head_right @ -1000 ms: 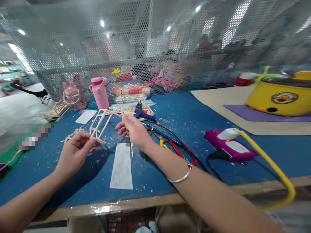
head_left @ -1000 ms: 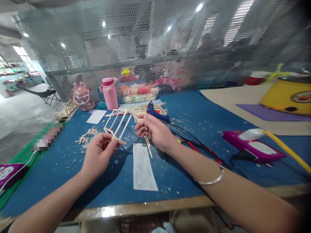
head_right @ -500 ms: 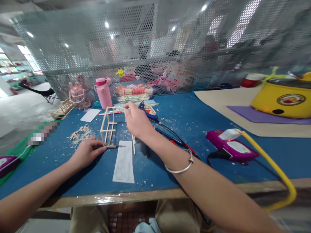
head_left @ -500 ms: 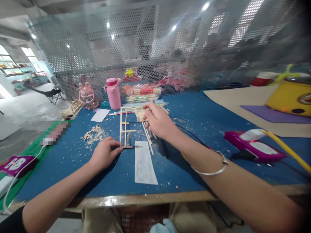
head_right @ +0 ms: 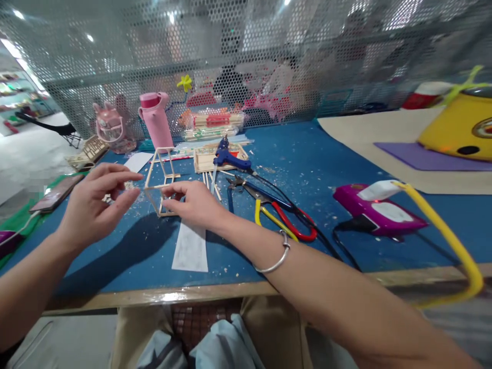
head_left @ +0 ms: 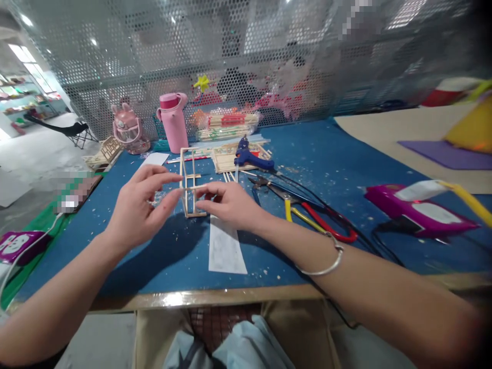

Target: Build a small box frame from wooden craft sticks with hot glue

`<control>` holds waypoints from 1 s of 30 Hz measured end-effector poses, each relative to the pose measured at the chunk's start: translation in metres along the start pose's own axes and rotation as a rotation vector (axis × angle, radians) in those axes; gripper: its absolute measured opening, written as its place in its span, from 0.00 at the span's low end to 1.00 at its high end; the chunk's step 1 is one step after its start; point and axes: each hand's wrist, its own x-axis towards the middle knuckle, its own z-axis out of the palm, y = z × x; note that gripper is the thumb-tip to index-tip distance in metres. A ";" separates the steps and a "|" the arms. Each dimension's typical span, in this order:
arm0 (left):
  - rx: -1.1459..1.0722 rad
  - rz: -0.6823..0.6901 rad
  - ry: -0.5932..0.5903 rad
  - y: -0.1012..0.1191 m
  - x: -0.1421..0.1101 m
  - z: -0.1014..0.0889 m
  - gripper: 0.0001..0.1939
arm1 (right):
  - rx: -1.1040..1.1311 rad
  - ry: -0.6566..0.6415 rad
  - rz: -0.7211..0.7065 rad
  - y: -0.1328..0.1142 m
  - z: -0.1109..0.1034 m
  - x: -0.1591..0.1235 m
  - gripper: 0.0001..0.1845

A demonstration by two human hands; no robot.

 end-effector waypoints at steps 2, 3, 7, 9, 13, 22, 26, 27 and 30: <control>0.041 0.123 -0.030 0.002 0.008 0.003 0.11 | -0.031 0.009 -0.016 -0.001 0.003 -0.001 0.08; 0.048 0.150 -0.039 0.001 0.010 0.006 0.10 | -0.044 0.010 -0.022 0.000 0.004 -0.001 0.08; 0.020 0.119 0.008 -0.008 0.006 0.017 0.10 | -0.058 0.023 -0.048 0.003 0.008 -0.002 0.08; 0.008 0.110 0.039 -0.011 0.002 0.019 0.09 | -0.068 0.033 -0.069 0.006 0.010 -0.001 0.08; 0.020 0.106 0.077 -0.013 0.000 0.020 0.09 | -0.095 0.042 -0.123 0.008 0.012 0.000 0.08; -0.016 0.118 0.105 -0.015 -0.002 0.017 0.09 | -0.214 0.043 -0.189 0.003 0.015 0.000 0.08; -0.010 0.129 0.104 -0.015 -0.002 0.017 0.08 | -0.224 0.036 -0.205 0.004 0.016 0.000 0.08; -0.008 0.127 0.101 -0.016 -0.001 0.017 0.08 | -0.220 0.036 -0.205 0.005 0.016 0.000 0.08; 0.005 0.107 0.087 -0.015 -0.002 0.017 0.09 | -0.198 0.037 -0.191 0.006 0.017 0.000 0.08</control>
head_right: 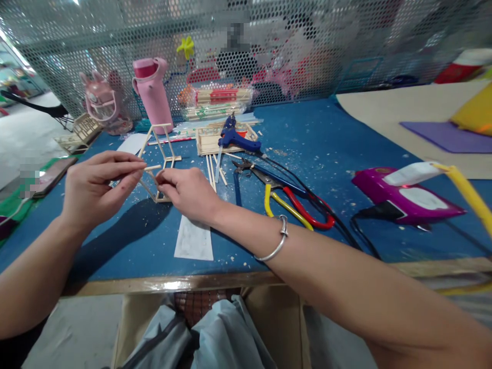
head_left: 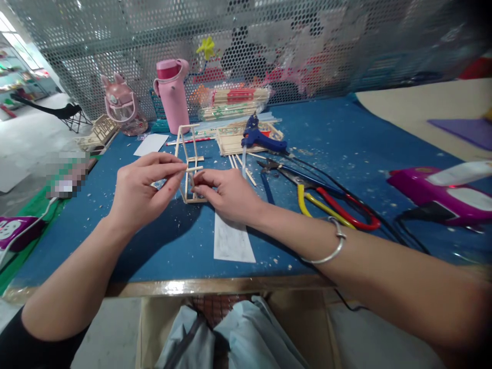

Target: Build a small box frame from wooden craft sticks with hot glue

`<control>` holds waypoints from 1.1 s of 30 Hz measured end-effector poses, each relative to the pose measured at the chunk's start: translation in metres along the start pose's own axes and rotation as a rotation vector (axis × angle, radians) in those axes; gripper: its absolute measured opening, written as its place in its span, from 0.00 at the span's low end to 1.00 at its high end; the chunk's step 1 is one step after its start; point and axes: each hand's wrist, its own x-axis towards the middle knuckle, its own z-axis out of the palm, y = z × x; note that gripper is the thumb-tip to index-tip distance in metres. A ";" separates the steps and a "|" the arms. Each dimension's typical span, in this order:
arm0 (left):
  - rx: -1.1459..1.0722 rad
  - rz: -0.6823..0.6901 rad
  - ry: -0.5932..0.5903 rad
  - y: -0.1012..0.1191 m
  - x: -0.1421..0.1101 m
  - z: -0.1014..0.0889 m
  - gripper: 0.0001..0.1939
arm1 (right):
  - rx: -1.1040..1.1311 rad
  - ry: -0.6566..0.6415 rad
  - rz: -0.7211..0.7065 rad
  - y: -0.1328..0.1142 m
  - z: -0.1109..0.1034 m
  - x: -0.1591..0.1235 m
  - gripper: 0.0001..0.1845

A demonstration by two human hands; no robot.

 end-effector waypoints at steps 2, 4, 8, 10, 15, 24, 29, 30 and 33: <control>0.007 -0.006 -0.003 0.000 0.000 0.000 0.09 | 0.015 0.002 0.006 0.001 0.001 0.000 0.08; 0.014 -0.001 -0.006 0.000 -0.001 0.000 0.09 | 0.019 0.001 0.007 0.001 0.001 0.000 0.08; 0.049 0.010 -0.028 -0.001 -0.001 -0.001 0.10 | 0.017 0.006 0.004 0.001 0.001 0.000 0.08; 0.066 0.028 -0.041 0.000 -0.001 -0.002 0.10 | 0.022 0.003 0.002 0.001 0.001 -0.001 0.08; 0.079 0.091 -0.054 0.001 -0.001 -0.001 0.10 | 0.029 -0.010 0.007 0.002 0.002 -0.001 0.09; 0.112 0.054 -0.050 0.001 -0.001 -0.001 0.10 | 0.059 0.018 0.026 0.002 0.002 -0.002 0.08; 0.091 0.057 -0.041 0.001 -0.002 0.000 0.10 | 0.064 0.022 0.024 0.002 0.002 -0.001 0.08; 0.087 0.058 -0.039 0.001 -0.002 0.000 0.10 | 0.063 0.024 0.022 0.001 0.002 -0.001 0.08; 0.071 0.069 -0.026 0.000 -0.002 0.000 0.10 | 0.064 0.031 0.015 0.001 0.002 -0.001 0.08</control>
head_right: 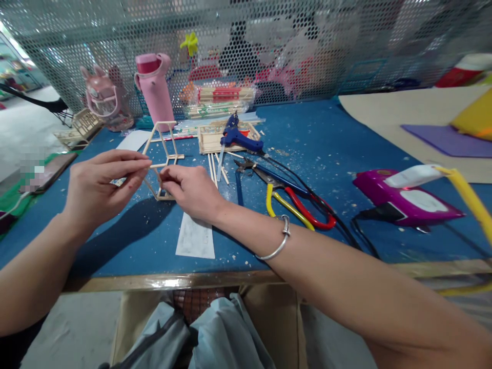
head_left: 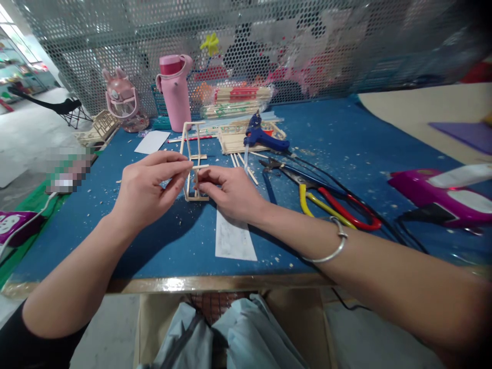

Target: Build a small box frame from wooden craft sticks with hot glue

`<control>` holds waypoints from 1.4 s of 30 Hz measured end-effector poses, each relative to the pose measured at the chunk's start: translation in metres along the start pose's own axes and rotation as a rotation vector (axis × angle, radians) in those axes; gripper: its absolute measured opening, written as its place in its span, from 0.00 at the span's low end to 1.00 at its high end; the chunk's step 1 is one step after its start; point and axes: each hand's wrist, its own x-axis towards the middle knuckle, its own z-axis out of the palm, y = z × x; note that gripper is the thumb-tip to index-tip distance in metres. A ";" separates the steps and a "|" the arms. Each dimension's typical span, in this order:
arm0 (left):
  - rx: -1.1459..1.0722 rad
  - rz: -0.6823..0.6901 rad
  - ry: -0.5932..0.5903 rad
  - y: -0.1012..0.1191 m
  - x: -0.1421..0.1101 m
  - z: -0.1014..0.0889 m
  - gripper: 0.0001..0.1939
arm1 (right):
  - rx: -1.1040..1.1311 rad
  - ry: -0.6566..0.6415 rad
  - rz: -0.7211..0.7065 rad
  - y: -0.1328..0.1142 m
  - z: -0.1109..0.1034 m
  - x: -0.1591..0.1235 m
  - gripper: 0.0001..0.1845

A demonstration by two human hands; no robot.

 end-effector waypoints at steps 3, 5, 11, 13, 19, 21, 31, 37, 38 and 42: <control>-0.016 0.009 0.012 0.000 0.000 0.000 0.10 | 0.011 0.009 -0.006 0.000 0.001 0.000 0.08; -0.022 0.005 0.010 0.001 0.000 0.000 0.10 | 0.022 0.014 -0.007 0.000 0.001 0.000 0.08; 0.009 -0.026 0.013 0.001 -0.001 0.000 0.10 | 0.022 -0.008 -0.007 0.002 0.002 0.001 0.08; 0.003 -0.021 0.013 0.002 -0.001 0.000 0.10 | 0.004 -0.019 -0.013 0.003 0.002 0.002 0.08; -0.012 0.015 0.001 0.002 0.001 0.000 0.10 | -0.028 -0.031 -0.030 0.003 0.001 0.002 0.09; -0.010 0.025 0.005 0.002 0.001 0.000 0.11 | -0.034 -0.040 -0.025 0.002 0.000 0.002 0.10; 0.004 0.034 0.010 0.001 0.000 0.000 0.10 | -0.061 -0.019 -0.054 0.005 -0.001 -0.001 0.09; 0.019 0.047 0.020 0.001 0.000 0.000 0.10 | -0.050 -0.008 -0.041 0.005 0.000 -0.002 0.08; 0.024 0.051 0.020 0.001 0.000 0.000 0.10 | -0.049 -0.006 -0.040 0.005 0.000 -0.002 0.08; 0.038 0.063 0.017 0.002 0.000 0.001 0.10 | -0.035 -0.005 -0.046 0.005 0.000 -0.002 0.08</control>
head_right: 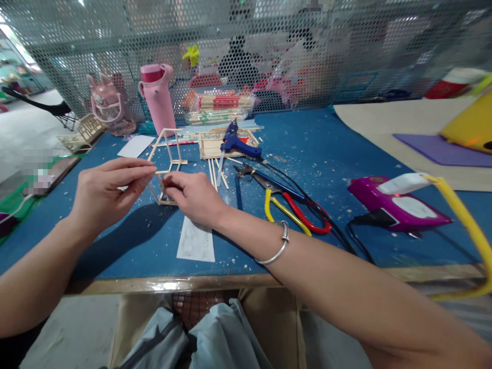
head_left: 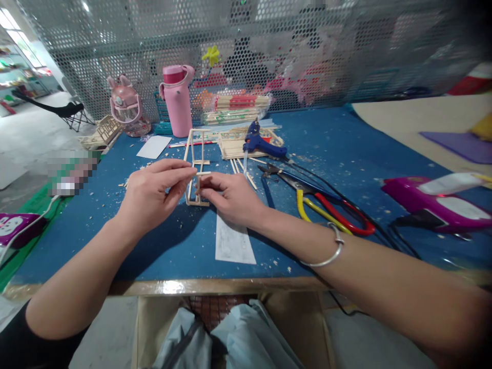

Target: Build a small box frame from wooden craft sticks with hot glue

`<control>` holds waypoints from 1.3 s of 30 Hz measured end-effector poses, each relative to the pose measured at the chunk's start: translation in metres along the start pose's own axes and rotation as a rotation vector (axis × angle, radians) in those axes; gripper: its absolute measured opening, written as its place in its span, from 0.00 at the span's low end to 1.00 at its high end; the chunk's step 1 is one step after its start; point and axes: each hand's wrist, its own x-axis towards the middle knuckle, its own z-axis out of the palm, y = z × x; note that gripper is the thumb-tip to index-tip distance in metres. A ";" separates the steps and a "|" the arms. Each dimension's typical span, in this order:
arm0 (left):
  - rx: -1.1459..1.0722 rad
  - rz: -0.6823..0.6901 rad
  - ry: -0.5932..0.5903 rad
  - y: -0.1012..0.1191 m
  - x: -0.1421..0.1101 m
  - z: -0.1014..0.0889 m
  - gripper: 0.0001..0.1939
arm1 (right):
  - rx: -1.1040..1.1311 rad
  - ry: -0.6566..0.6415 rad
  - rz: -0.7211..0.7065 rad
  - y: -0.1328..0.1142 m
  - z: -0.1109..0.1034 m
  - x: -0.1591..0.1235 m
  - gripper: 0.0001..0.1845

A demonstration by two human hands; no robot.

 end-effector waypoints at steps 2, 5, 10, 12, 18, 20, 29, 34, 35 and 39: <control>0.005 0.004 0.003 0.000 0.000 0.000 0.10 | 0.009 -0.005 0.000 0.000 0.000 0.000 0.08; 0.014 0.009 0.009 0.000 0.000 0.000 0.10 | 0.014 -0.012 0.009 -0.001 -0.001 0.000 0.08; 0.009 0.016 0.009 0.000 0.000 0.001 0.10 | 0.023 -0.019 0.026 -0.004 -0.002 -0.001 0.07; -0.009 0.008 0.000 0.001 0.000 0.001 0.10 | 0.053 0.006 0.028 -0.005 -0.002 -0.001 0.08; -0.187 -0.270 0.022 -0.003 -0.001 -0.005 0.17 | 0.055 0.182 0.016 -0.005 -0.011 -0.002 0.20; -0.207 -0.363 -0.037 -0.008 0.000 -0.009 0.17 | 0.057 0.226 0.016 -0.002 -0.016 -0.002 0.19; -0.281 -0.311 -0.556 -0.020 -0.006 0.009 0.11 | 0.137 0.353 0.124 0.003 -0.032 0.005 0.07; -0.052 -0.322 -0.374 -0.019 -0.002 0.004 0.13 | 0.186 0.385 0.189 0.006 -0.038 0.010 0.06; 0.026 -0.295 -0.346 -0.018 0.000 0.000 0.13 | 0.195 0.389 0.201 0.008 -0.040 0.011 0.07; 0.339 -0.099 -0.382 -0.014 0.011 -0.012 0.10 | 0.207 0.363 0.220 0.018 -0.044 0.013 0.09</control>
